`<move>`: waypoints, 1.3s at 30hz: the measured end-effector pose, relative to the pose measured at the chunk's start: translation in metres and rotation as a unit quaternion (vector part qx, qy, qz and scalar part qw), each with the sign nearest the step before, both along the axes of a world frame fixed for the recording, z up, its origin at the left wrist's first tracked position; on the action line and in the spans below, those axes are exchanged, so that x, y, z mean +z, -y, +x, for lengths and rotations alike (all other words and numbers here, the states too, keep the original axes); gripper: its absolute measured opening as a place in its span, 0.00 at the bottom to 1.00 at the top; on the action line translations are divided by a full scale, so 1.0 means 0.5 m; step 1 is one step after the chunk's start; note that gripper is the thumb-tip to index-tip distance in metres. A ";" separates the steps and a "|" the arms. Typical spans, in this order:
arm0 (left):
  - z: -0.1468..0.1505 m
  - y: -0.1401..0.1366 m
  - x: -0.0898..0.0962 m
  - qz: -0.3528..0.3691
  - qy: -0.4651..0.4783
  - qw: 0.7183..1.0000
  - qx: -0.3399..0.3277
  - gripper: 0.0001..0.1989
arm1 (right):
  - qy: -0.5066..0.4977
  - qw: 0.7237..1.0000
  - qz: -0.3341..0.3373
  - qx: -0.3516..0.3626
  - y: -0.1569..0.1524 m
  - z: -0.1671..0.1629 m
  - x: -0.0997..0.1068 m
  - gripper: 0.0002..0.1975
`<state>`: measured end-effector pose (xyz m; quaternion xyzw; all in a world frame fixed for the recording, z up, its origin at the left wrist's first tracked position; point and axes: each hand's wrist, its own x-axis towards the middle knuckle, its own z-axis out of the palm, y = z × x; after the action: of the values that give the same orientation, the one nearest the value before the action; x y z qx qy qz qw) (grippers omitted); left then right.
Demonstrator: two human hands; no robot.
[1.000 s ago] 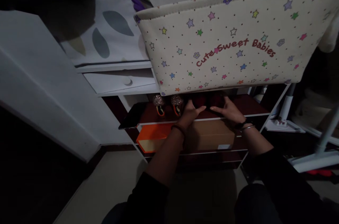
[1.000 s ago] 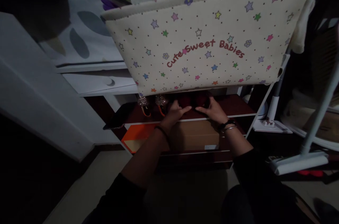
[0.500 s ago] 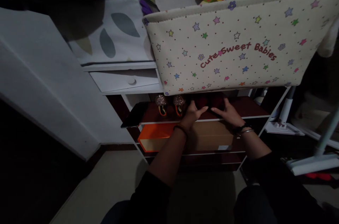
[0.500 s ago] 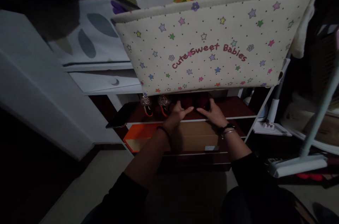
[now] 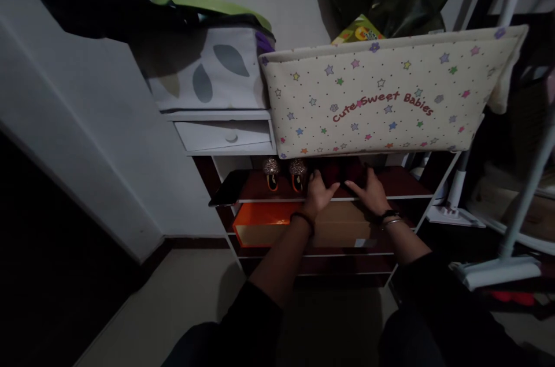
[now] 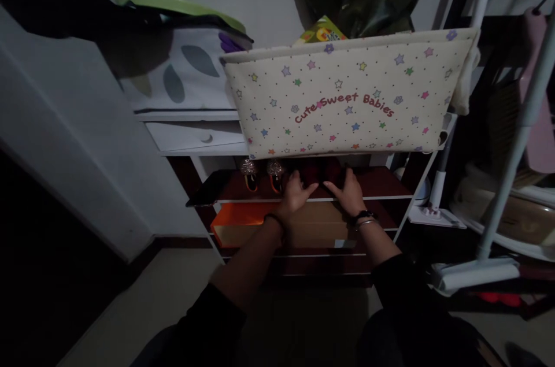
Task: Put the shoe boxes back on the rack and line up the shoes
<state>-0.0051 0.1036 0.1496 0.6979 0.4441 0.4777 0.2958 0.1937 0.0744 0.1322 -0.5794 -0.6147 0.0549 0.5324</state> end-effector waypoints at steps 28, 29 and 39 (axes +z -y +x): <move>-0.242 0.520 -0.082 -0.163 0.509 0.786 -0.311 0.62 | -0.578 0.673 -0.054 0.458 0.498 -0.272 -0.029 0.46; -0.252 0.535 -0.089 -0.152 0.500 0.790 -0.319 0.62 | -0.571 0.672 -0.047 0.469 0.514 -0.270 -0.034 0.46; -0.299 0.565 -0.143 -0.116 0.473 0.810 -0.326 0.61 | -0.541 0.664 -0.012 0.517 0.547 -0.264 -0.078 0.44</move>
<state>-0.1546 -0.1787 0.0781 0.4498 0.0476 0.5694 0.6864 0.0619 -0.1992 0.0932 -0.0437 -0.4187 0.6321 0.6505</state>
